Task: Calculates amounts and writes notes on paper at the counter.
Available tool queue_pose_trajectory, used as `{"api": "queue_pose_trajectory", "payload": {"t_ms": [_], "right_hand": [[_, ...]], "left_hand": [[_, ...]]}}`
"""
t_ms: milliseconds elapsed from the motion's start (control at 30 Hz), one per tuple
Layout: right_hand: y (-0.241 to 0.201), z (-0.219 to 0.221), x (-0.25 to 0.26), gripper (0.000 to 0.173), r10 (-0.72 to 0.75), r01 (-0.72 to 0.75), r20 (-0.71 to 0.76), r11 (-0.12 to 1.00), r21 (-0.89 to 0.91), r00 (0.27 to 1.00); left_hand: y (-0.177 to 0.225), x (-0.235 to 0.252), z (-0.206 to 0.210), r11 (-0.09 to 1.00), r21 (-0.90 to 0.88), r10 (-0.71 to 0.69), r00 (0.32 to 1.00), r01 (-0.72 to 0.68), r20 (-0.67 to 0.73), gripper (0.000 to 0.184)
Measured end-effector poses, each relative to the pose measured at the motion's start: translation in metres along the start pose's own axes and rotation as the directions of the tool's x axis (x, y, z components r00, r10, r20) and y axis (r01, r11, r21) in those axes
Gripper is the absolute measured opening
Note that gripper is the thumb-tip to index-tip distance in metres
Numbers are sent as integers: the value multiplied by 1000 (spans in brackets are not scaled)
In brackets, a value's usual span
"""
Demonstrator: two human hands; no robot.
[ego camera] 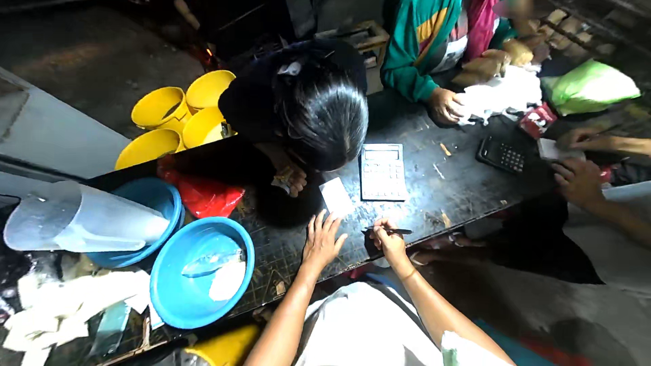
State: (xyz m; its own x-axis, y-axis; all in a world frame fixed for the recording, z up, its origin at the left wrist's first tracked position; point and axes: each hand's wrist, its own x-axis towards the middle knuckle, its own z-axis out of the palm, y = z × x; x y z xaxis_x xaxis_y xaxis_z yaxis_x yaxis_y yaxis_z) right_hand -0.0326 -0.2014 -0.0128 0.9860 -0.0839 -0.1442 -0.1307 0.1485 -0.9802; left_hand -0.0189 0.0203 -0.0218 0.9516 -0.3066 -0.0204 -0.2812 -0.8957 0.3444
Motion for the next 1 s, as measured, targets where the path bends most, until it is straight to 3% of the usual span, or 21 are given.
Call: {"api": "queue_pose_trajectory", "payload": {"t_ms": [200, 633, 1000], "right_hand": [[7, -1, -5, 13, -16, 13, -37, 997, -72, 999], [25, 2, -11, 22, -199, 161, -109, 944, -287, 974], [12, 8, -10, 25, -146, 132, -76, 976, -171, 986]], "left_hand": [[3, 0, 1, 999, 39, -27, 998, 25, 50, 58], [-5, -2, 10, 999, 43, 27, 999, -26, -22, 56], [-2, -4, 10, 1000, 3, 24, 996, -24, -86, 50]]}}
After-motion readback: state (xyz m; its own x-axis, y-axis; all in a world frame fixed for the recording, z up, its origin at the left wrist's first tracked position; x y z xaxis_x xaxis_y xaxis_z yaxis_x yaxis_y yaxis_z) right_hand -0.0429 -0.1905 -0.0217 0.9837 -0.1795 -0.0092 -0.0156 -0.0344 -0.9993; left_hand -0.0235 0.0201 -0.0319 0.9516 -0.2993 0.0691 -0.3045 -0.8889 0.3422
